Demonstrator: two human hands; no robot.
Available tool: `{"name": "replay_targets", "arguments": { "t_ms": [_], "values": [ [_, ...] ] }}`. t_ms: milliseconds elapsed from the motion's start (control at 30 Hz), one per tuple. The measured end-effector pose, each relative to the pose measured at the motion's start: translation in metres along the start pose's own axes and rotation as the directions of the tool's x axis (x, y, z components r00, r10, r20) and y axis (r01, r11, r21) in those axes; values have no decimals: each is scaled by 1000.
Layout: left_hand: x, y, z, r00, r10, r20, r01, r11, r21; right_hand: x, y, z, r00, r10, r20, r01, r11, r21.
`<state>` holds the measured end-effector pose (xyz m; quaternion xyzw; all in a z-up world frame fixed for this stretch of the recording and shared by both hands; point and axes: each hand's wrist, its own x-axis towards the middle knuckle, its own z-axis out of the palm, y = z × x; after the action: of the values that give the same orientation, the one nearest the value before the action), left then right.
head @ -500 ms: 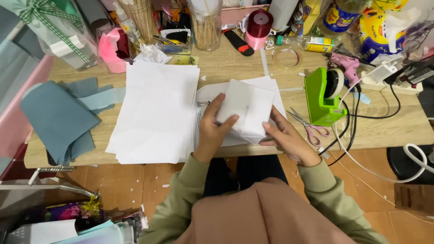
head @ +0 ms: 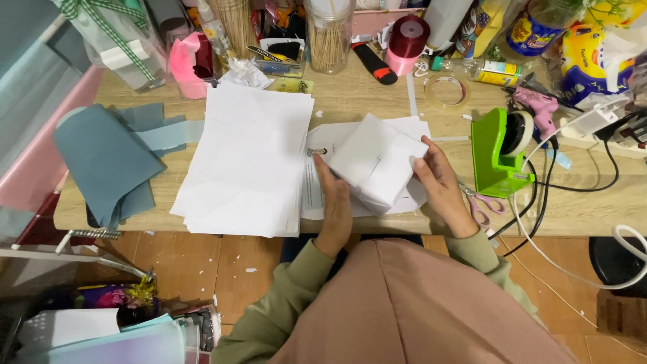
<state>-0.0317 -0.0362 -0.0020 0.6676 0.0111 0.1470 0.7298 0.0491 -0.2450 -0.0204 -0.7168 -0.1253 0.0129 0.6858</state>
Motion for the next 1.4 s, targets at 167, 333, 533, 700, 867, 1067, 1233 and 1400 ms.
{"name": "replay_targets", "arguments": {
  "t_ms": [167,333,533,700,867,1067,1233,1400],
  "values": [
    [52,0,-14,993,98,60,-102,993,54,-38,-30,21,992,78,-102,-67,992,108],
    [60,-16,-20,979,56,196,-45,997,-59,-54,-6,14,979,150,-140,-125,977,173],
    [41,-17,-27,992,-6,124,18,995,-98,-44,-32,20,988,83,-132,-68,991,113],
    [19,2,-26,961,82,263,-123,982,143,-42,13,13,999,44,-4,-44,998,-34],
    [23,-8,-25,956,116,270,-147,985,95,-42,-16,17,991,94,-97,-90,995,51],
    [10,1,-16,940,180,290,-207,976,65,-42,-21,16,966,242,-94,-198,919,341],
    [6,27,-12,911,255,324,-303,947,108,-40,-15,-9,969,246,31,-230,845,483],
    [10,52,-28,808,335,485,-444,887,128,-28,-43,-15,956,288,53,-277,833,480]
  ]
}}
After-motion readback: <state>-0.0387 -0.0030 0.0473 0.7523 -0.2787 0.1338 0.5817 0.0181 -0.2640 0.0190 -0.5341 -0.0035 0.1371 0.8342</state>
